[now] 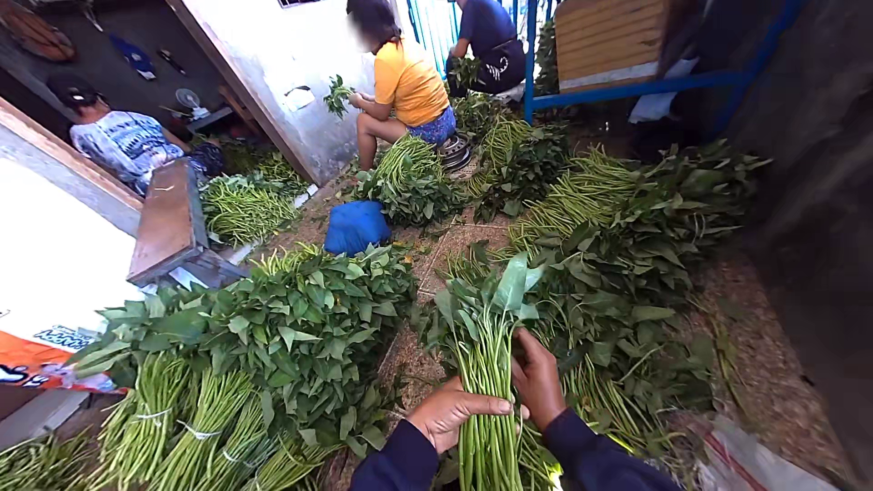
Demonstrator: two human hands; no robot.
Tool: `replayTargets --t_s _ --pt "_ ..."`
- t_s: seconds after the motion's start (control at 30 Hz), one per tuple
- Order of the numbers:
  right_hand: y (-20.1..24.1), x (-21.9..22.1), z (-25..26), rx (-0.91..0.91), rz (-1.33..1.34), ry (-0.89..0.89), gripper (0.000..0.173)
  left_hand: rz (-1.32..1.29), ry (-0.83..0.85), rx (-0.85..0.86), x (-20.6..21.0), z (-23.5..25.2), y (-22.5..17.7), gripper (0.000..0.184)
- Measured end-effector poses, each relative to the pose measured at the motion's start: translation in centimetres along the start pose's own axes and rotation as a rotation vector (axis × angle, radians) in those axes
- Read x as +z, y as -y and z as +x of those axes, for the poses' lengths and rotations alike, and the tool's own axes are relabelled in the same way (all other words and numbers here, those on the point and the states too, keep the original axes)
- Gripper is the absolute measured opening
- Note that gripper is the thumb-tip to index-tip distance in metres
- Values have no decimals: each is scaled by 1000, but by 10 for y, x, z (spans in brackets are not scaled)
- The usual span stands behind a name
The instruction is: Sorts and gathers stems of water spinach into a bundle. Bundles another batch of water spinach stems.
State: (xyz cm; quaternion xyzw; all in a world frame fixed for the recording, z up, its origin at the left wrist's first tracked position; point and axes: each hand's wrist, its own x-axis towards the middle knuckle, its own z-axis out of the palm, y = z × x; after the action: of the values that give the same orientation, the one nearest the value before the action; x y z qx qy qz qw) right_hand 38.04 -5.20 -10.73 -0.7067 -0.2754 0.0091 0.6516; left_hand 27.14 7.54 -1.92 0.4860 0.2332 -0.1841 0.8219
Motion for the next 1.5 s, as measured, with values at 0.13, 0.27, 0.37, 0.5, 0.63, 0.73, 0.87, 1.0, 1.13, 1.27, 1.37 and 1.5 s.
replayTargets --t_s 0.13,0.27,0.37,0.5,0.63,0.73,0.87,1.0,1.13,1.27,1.37,1.5 --pt "-21 0 18 48 -24 194 25 -4 -147 73 -8 -8 -11 30" --pt "-94 -22 5 685 -368 477 36 -1 -473 174 -16 -12 -28 33" --pt "-141 -1 -44 909 -629 770 44 17 -639 248 -23 -6 -35 37" --pt "-162 20 -82 952 -728 684 63 25 -688 276 -24 -1 -34 37" --pt "-142 -3 -56 885 -694 801 49 59 -702 258 -30 1 -32 37" --pt "-100 -51 -25 851 -423 866 45 96 -705 239 -33 5 -29 38" --pt "-64 -114 -4 836 -254 774 39 75 -671 229 -23 8 -29 40" --pt "-26 -144 -5 737 -110 518 35 37 -659 192 -13 15 -21 46" --pt "5 -117 -15 461 -232 58 43 9 -628 101 2 25 -5 49" --pt "44 -78 -17 329 -190 121 49 41 -526 58 22 33 3 56" --pt "57 -74 -9 386 -93 331 55 98 -412 59 39 28 -1 52" --pt "72 -92 -4 405 -83 427 57 91 -343 46 60 30 -4 43"
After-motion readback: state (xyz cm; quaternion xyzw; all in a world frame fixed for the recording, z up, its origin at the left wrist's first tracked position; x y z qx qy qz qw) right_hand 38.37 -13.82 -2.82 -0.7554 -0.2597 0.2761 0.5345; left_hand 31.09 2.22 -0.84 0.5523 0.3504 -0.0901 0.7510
